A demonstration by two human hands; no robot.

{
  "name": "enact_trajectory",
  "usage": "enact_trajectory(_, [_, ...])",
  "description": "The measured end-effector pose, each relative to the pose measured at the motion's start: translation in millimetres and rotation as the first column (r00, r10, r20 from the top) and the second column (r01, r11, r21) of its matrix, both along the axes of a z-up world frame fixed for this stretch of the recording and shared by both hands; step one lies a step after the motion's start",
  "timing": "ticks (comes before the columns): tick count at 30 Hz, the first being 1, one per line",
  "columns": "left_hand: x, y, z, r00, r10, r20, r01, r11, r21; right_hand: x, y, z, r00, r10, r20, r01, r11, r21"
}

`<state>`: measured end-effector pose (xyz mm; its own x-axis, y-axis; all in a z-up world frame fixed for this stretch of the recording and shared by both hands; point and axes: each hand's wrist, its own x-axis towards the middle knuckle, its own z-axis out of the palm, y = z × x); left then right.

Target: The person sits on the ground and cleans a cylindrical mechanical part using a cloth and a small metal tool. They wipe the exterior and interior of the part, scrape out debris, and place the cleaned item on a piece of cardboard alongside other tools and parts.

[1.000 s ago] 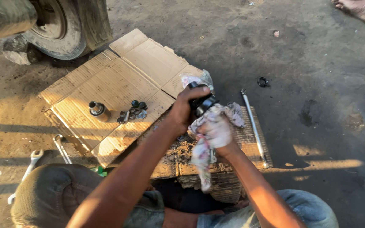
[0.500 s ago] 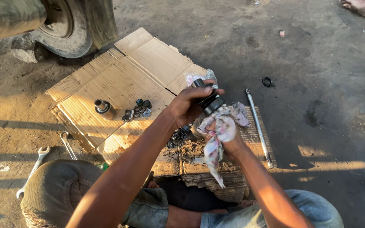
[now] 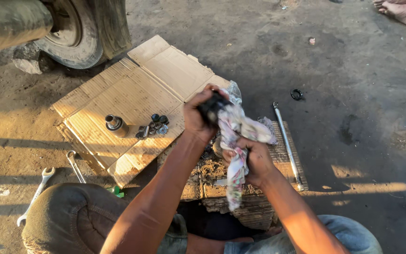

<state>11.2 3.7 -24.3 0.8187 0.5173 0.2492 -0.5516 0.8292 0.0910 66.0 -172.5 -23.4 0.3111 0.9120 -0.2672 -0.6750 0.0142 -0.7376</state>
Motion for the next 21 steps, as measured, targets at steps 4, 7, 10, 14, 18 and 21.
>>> enact_trajectory(4, [-15, 16, -7, 0.991, 0.048, -0.123, -0.071, 0.978, -0.196, -3, -17, 22, 0.965, -0.016, 0.261, 0.02, 1.0, -0.012])
enact_trajectory(7, [-28, 18, -7, 0.993, 0.002, -0.116, -0.032, 0.965, -0.259, -4, -18, 28, 0.964, -0.063, 0.259, 0.072, 0.997, -0.025])
enact_trajectory(10, [-39, 20, -6, 0.997, -0.05, -0.052, 0.037, 0.972, -0.23, 0, -17, 29, 0.965, -0.062, 0.255, 0.053, 0.998, 0.041])
enact_trajectory(14, [-47, 22, -7, 0.993, -0.101, -0.056, 0.09, 0.982, -0.163, 14, -27, 29, 0.96, -0.018, 0.28, 0.001, 0.998, 0.059])
enact_trajectory(18, [-52, 25, -11, 0.99, -0.083, -0.116, 0.069, 0.991, -0.117, 15, -30, 32, 0.959, -0.02, 0.284, 0.014, 1.0, 0.021])
enact_trajectory(21, [-49, 23, -18, 0.984, -0.057, -0.169, 0.031, 0.988, -0.151, -3, -21, 33, 0.937, -0.067, 0.342, 0.108, 0.989, -0.101])
